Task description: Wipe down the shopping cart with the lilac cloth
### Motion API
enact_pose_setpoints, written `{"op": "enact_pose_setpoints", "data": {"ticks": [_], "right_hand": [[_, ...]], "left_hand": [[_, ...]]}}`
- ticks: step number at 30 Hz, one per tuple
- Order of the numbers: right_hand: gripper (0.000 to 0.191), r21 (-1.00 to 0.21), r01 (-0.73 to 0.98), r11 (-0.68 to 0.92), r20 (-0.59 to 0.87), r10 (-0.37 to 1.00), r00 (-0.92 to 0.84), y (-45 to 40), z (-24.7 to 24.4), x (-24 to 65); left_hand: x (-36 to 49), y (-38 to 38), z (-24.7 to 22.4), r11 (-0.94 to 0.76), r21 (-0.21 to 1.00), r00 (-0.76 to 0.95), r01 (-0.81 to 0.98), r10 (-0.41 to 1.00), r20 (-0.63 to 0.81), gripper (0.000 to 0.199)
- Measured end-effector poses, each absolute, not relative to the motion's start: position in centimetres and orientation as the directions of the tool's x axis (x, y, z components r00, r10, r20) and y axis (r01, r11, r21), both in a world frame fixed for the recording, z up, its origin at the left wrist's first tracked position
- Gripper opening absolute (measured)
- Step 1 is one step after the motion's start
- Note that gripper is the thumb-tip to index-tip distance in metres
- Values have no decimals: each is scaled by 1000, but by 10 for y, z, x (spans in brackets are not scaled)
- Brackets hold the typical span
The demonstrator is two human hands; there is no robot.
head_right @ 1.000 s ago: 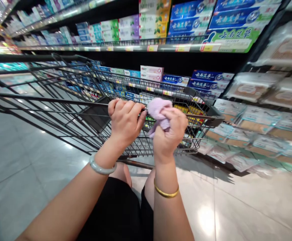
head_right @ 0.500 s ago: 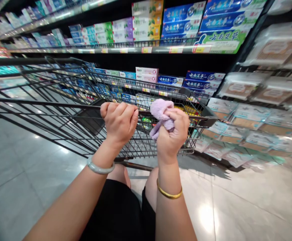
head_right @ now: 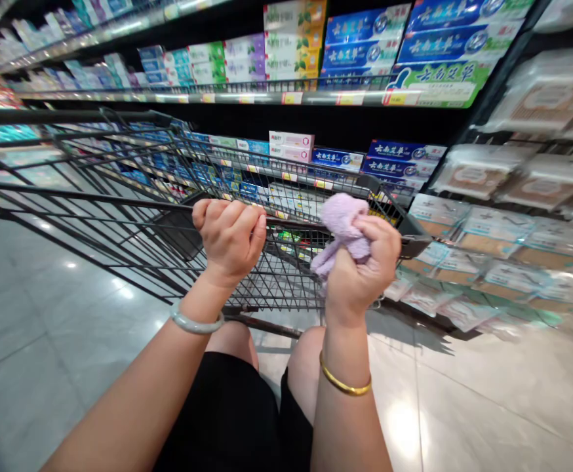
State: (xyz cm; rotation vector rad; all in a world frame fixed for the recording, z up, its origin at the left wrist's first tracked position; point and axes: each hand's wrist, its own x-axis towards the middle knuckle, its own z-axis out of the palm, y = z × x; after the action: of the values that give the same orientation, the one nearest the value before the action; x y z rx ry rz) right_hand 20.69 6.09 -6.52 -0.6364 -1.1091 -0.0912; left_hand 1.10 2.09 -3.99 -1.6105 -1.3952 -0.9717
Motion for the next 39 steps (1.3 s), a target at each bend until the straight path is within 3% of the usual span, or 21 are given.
{"op": "enact_pose_setpoints", "data": {"ticks": [4,11,15,24,31,35,39], "right_hand": [[38,-469,435,769,811,180,556,68,-70,217],[25,-380,431,818,895,209,394,49,-62,188],[29,-397,392,830,864,195,464,49,-58,197],[31,-340,612,714,916,103,389,59,-66,206],[23,-349,587,730,921,150,361,53,-66,176],[20,-305,557,772,940,153,304,54,-66,169],[28,-359,520,775,894,127,429,67,-70,191]], "left_hand": [[7,21,-40,-112,-72,110,991,384,917,24],[-3,21,-40,-113,-96,128,989,323,938,20],[-9,21,-40,-115,-106,138,988,327,935,19],[-11,22,-36,-117,-45,88,992,396,914,26],[18,13,-18,-132,94,-36,987,386,922,24],[40,22,-19,-299,-6,150,954,458,876,25],[40,40,-32,-218,-146,236,965,482,844,29]]}}
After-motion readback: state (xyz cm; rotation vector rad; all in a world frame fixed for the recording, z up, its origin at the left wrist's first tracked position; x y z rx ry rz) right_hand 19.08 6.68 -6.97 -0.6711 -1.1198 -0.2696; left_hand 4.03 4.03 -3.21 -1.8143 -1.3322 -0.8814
